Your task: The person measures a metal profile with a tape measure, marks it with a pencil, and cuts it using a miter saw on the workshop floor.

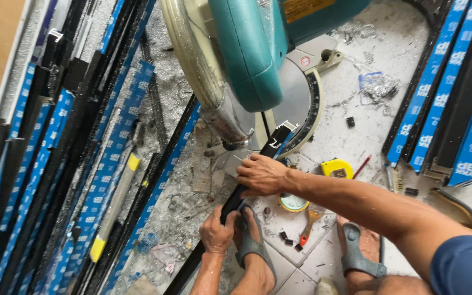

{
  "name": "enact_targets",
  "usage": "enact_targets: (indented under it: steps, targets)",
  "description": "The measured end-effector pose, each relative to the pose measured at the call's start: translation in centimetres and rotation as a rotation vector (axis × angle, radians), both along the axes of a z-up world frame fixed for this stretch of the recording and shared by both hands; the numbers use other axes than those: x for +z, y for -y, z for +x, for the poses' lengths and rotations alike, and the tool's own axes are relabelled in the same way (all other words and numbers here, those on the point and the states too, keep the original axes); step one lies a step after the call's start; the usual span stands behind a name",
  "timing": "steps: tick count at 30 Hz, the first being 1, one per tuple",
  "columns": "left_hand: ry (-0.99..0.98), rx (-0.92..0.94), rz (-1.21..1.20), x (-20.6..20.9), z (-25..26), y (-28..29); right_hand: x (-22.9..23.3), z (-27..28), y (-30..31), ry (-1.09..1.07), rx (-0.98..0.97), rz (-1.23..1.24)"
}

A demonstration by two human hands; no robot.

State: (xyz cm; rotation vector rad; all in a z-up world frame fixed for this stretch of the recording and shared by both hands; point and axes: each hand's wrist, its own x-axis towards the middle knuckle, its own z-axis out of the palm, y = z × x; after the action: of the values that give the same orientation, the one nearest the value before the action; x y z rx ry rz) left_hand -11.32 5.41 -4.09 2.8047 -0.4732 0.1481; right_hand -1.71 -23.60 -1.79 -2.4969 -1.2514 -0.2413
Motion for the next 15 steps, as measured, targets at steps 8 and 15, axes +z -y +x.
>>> enact_targets:
  steps: [8,15]
  targets:
    - [0.090,-0.079,-0.227,1.2,0.4,1.6,-0.1,0.2,1.4,0.088,-0.020,-0.006]
    - [-0.078,0.352,-0.090,-4.1,-4.5,-9.3,1.0,5.7,13.3,0.091,-0.152,-0.172]
